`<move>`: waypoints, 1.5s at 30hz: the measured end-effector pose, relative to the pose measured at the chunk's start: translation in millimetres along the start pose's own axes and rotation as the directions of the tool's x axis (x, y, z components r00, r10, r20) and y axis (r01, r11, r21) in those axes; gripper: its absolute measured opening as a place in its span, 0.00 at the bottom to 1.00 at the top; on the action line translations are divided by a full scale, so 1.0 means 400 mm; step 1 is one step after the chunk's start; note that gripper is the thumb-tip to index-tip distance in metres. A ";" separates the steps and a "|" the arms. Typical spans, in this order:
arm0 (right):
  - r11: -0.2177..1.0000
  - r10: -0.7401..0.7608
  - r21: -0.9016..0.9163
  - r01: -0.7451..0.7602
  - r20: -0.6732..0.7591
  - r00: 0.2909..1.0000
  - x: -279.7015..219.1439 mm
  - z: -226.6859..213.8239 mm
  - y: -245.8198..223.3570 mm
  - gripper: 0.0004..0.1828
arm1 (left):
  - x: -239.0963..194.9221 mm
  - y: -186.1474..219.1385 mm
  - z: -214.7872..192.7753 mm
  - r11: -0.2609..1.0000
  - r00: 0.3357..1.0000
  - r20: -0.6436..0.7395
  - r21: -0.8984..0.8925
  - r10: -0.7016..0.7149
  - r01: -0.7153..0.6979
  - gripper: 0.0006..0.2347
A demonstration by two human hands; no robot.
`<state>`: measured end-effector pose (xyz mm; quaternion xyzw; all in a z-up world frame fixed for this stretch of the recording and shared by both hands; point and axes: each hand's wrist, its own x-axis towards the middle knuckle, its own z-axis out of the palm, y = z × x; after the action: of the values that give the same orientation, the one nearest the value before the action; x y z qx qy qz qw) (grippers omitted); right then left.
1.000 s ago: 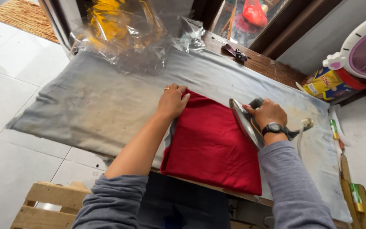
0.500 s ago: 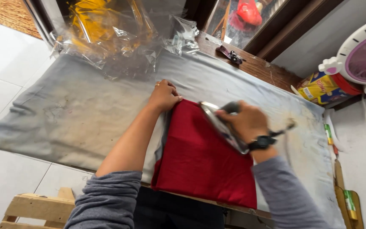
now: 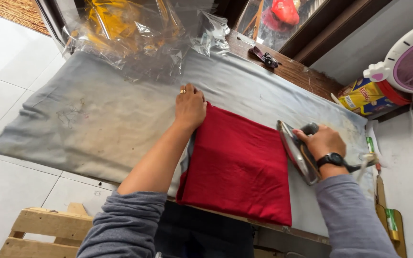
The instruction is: The person irons a red long-sleeved shirt on a padded ironing board, smoothing the body and sleeves, then folds the shirt into a compact rectangle. The shirt is handled one at a time and ends folded on the board.
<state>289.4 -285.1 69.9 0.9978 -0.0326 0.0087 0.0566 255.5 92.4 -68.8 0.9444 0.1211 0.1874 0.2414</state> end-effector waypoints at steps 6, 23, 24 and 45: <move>0.959 -0.278 0.009 0.282 -0.131 0.952 -0.279 -0.144 -0.121 0.38 | -0.065 0.046 -0.098 0.884 0.924 -0.298 -0.327 0.238 -0.333 0.09; 0.662 -0.734 -0.102 0.743 -0.287 0.615 -0.472 0.073 0.063 0.35 | -0.208 0.094 -0.112 0.852 0.753 0.564 0.156 0.339 -0.500 0.31; 0.698 -0.705 -0.115 0.706 -0.281 0.651 -0.481 0.057 0.063 0.36 | -0.210 0.096 -0.103 0.836 0.751 0.560 0.176 0.349 -0.519 0.30; 0.580 -0.793 -0.010 0.814 -0.235 0.562 -0.527 0.117 0.172 0.33 | -0.286 0.094 0.032 0.814 0.888 0.260 0.362 0.380 -0.454 0.28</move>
<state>75.3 -345.0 26.7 0.8972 0.4321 0.0908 0.0079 163.2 18.6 -94.0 0.9897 -0.0746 0.1219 -0.0010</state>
